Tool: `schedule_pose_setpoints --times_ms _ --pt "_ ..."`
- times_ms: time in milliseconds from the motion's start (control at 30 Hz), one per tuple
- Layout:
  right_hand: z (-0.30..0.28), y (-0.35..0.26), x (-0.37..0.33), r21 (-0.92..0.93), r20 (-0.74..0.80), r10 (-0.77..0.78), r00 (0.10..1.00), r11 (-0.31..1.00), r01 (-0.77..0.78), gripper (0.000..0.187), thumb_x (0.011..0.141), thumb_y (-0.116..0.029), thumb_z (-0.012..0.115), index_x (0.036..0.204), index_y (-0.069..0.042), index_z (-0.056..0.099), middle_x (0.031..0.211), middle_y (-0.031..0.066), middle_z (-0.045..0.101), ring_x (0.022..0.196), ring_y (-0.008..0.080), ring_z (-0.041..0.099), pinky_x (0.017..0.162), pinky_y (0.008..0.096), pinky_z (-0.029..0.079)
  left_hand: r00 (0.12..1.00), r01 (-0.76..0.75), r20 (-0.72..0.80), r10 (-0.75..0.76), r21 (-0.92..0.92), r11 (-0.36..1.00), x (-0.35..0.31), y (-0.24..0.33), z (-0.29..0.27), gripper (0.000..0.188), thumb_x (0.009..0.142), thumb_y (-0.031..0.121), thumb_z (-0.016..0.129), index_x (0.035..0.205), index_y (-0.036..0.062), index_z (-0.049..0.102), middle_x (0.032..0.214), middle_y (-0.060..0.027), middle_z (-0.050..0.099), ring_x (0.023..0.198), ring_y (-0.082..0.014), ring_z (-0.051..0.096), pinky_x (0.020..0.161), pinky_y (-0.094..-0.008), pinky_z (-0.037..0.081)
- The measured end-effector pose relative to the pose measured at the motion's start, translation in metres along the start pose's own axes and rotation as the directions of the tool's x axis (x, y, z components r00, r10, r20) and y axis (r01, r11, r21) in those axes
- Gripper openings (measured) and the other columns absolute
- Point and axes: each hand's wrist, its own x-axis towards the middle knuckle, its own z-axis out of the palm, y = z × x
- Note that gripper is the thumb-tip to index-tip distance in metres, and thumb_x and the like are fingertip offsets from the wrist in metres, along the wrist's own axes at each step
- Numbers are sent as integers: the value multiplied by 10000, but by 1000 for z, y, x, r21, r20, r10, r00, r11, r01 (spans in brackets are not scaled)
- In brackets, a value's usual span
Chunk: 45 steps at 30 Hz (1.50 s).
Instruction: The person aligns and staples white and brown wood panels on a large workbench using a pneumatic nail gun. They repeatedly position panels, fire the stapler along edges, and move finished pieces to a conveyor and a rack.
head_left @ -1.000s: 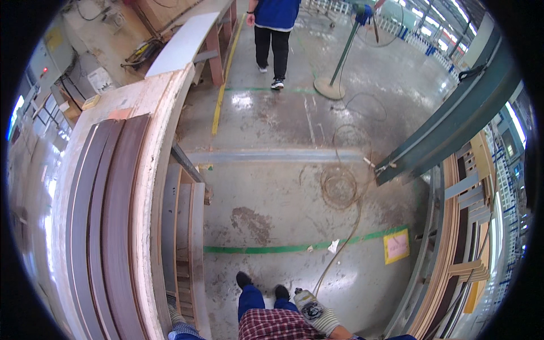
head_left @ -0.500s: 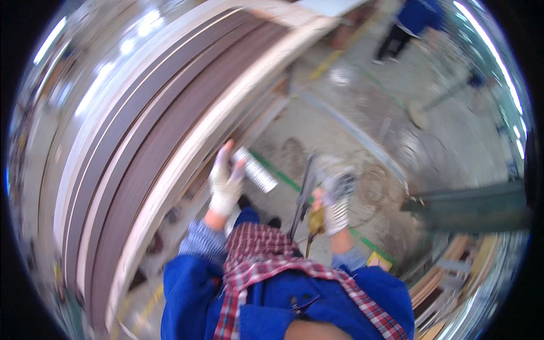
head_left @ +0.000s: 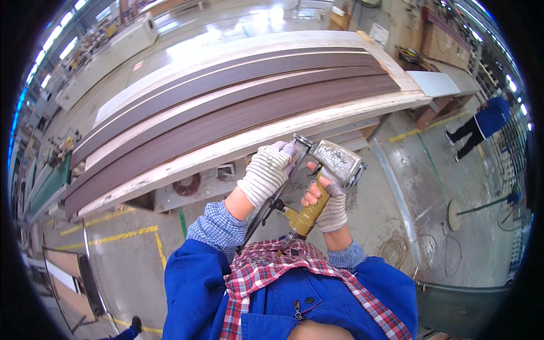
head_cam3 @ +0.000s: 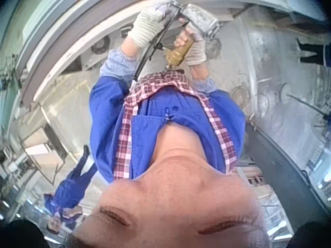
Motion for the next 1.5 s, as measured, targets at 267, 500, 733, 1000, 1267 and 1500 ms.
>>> schedule_pose_setpoints --times_ms 267,500,733,1000,1267,1500 --pt "22 -50 -16 13 79 298 951 954 -300 505 868 -233 579 1330 -79 447 628 -13 491 547 136 495 609 338 446 926 278 -307 -219 165 946 -5 54 2 235 762 76 653 984 33 589 881 -153 590 750 -326 591 669 -395 498" --pt "35 -83 -5 -67 219 481 849 876 -478 531 858 -251 578 1337 -70 441 617 -15 475 544 130 488 602 329 438 425 704 -45 -904 -612 361 -21 77 0 420 803 365 731 1022 34 593 853 -13 576 786 -95 515 672 -261 457" --pt "21 -97 20 -176 321 680 659 726 -664 520 863 -261 565 1327 -58 448 603 -21 445 541 126 472 598 328 434 251 756 47 -967 -634 165 -35 85 8 574 842 581 598 902 17 689 777 -26 660 669 -90 578 630 -272 480" --pt "-4 -108 51 -162 336 741 581 653 -740 436 865 -286 550 1244 -74 513 602 -35 415 527 120 432 563 323 414 147 752 -58 -987 -642 150 -115 172 -44 706 927 620 374 1263 21 537 1028 -90 627 814 -134 581 753 -275 481" --pt "1 -107 18 -155 378 731 569 656 -739 519 872 -316 546 1295 -29 461 585 -53 399 526 93 428 565 295 412 -153 111 -496 -855 -868 484 -206 305 64 670 895 613 444 1290 73 452 1135 -147 591 995 -261 600 849 -382 481" --pt "-5 -134 -2 -305 424 806 412 556 -773 600 873 -332 547 1385 -68 376 578 -58 386 518 84 415 573 275 396 -308 -238 -506 -805 -779 581 -83 258 73 445 917 487 486 1071 76 558 963 -151 650 861 -252 629 752 -361 525"
